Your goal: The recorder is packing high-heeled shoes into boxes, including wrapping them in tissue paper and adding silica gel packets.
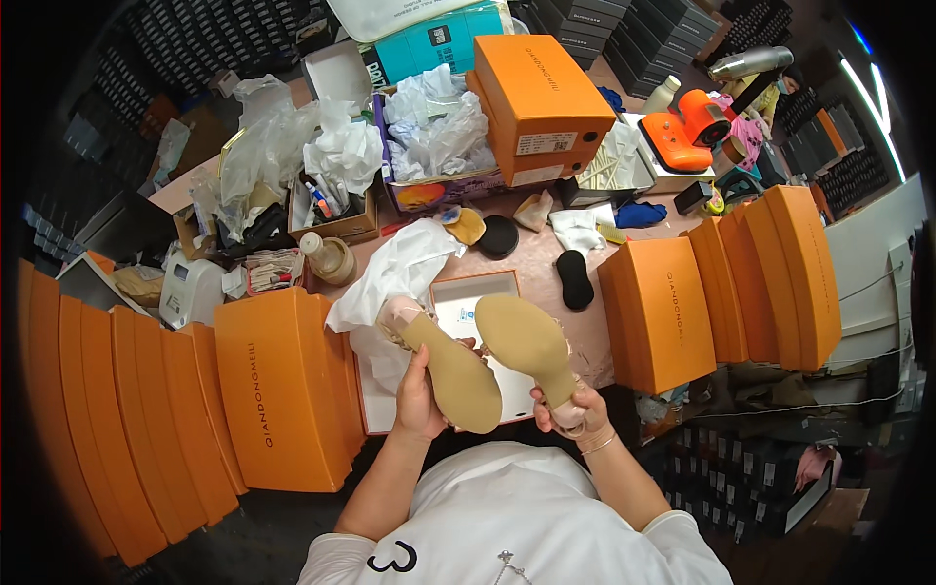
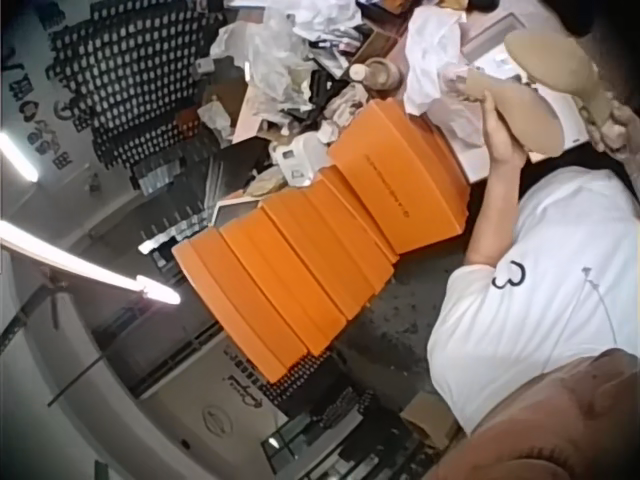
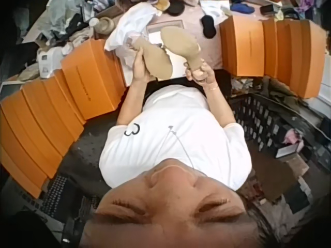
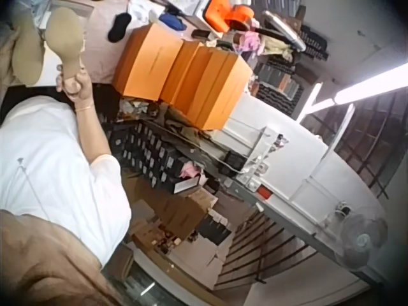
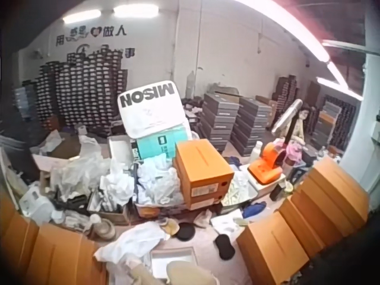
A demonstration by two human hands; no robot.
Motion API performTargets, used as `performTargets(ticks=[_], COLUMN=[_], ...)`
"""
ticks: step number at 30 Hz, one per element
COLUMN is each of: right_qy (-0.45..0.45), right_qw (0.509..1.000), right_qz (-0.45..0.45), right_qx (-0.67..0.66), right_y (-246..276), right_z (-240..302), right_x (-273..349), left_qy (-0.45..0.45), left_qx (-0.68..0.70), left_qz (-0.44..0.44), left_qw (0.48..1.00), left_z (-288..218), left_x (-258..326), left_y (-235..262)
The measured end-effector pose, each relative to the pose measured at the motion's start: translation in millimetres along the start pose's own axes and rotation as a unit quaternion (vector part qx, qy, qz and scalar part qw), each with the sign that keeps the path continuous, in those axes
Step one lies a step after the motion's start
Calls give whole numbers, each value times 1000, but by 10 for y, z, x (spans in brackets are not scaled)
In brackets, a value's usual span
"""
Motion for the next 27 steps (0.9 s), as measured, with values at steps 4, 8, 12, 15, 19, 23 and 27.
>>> performTargets(ticks=[4,8,12,15,19,23,27], right_qy=[-5,-27,-35,-43,-45,-43,-31], right_qw=[999,999,999,999,998,998,994], right_qz=[-5,-5,8,10,31,26,-71], right_qx=[-46,-37,-31,-9,17,44,71], right_y=[-4,10,71,56,122,132,135], right_z=[-231,-220,-234,-216,-181,-182,-219], right_x=[-6,0,11,-2,14,-7,-95], left_qy=[-10,-6,-18,-33,-53,-76,-62], left_qx=[4,0,-8,-30,-62,-113,-205], left_qz=[-26,4,-10,-8,29,-6,-168], left_qw=[1000,1000,1000,999,996,991,962], left_z=[-16,-67,-39,-38,-77,-191,-267], left_x=[105,164,188,206,228,226,144], left_y=[-84,-148,-116,-66,-57,34,815])
Point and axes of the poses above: each hand's wrist, its own x-axis away from the middle knuckle, its own y-axis out of the back of the hand, z = x × y, the point moved 4 cm from there along -x, towards the middle knuckle, and after that the axes turned 7 degrees about z, right-handed, at the moved point
